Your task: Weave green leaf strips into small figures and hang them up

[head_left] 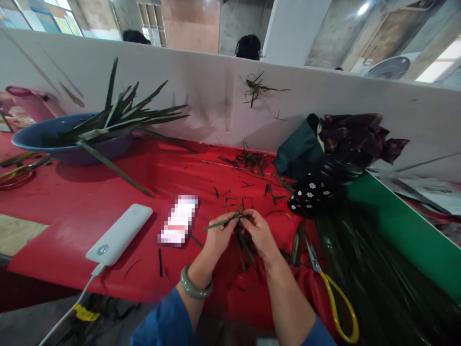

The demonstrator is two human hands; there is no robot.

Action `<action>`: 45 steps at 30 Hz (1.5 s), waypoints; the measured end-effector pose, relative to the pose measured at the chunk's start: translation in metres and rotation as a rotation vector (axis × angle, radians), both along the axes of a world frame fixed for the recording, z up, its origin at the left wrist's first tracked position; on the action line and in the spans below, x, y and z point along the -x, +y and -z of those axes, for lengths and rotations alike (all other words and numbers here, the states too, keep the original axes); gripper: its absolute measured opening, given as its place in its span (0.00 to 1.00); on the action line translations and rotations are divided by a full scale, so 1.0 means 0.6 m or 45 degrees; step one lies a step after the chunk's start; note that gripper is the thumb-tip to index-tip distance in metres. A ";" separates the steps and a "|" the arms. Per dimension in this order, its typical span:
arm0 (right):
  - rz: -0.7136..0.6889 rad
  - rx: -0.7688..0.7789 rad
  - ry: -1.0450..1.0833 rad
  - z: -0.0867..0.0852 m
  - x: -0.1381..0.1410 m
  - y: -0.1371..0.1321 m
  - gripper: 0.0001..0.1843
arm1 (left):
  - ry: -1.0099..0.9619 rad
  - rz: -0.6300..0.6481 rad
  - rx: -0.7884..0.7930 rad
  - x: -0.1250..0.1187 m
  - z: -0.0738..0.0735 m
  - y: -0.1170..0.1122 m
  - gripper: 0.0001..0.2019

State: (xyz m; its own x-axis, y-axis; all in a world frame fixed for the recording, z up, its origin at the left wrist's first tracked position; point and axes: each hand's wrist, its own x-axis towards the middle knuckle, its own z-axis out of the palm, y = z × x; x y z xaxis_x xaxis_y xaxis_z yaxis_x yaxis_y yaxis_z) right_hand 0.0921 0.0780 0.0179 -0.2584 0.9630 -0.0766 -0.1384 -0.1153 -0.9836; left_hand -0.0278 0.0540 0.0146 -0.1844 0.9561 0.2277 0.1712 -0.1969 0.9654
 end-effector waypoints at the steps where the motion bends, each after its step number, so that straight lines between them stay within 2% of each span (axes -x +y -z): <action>1: 0.008 -0.027 -0.037 0.002 0.000 0.001 0.09 | -0.010 0.011 0.002 0.000 -0.001 0.000 0.10; 8: 0.005 -0.185 -0.221 0.005 -0.002 0.001 0.09 | -0.109 0.013 0.054 0.000 0.002 -0.001 0.11; 14: 0.241 -0.369 -0.441 0.008 0.001 -0.001 0.07 | -0.115 0.013 0.015 -0.008 0.003 0.000 0.09; 20: -0.011 -0.181 -0.200 0.008 -0.002 0.001 0.09 | -0.247 -0.044 0.094 -0.001 0.000 0.002 0.10; 22: 0.007 -0.125 -0.146 0.006 -0.002 0.001 0.10 | -0.341 -0.070 0.114 -0.001 0.001 0.002 0.10; 25: 0.058 0.008 0.008 0.002 0.000 0.000 0.12 | -0.547 0.076 0.178 -0.005 -0.001 -0.001 0.10; 28: -0.004 0.127 0.207 -0.001 0.003 -0.001 0.12 | -0.750 0.271 0.261 -0.010 -0.009 -0.006 0.09; 31: -0.006 0.172 0.312 -0.003 0.004 -0.001 0.10 | -0.886 0.362 0.334 -0.011 -0.018 -0.010 0.09; 35: 0.053 0.129 0.270 -0.001 0.003 0.002 0.11 | -1.006 0.476 0.352 -0.012 -0.022 -0.014 0.12; 40: 0.081 0.116 0.100 -0.001 0.001 0.003 0.12 | -0.956 0.620 0.392 -0.017 -0.022 -0.019 0.12; 42: 0.123 0.095 0.063 0.001 0.001 0.004 0.11 | -0.927 0.593 0.385 -0.019 -0.021 -0.018 0.11; 45: 0.256 0.038 0.024 0.004 0.003 0.005 0.10 | -0.876 0.407 0.358 -0.020 -0.015 -0.012 0.11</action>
State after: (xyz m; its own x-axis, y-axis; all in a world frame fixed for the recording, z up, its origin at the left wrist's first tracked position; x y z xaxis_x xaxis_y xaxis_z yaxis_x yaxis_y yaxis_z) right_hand 0.0906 0.0811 0.0152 -0.0626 0.9928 -0.1024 -0.1803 -0.1121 -0.9772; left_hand -0.0156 0.0469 0.0237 0.0961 0.9909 -0.0945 -0.5026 0.1303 0.8546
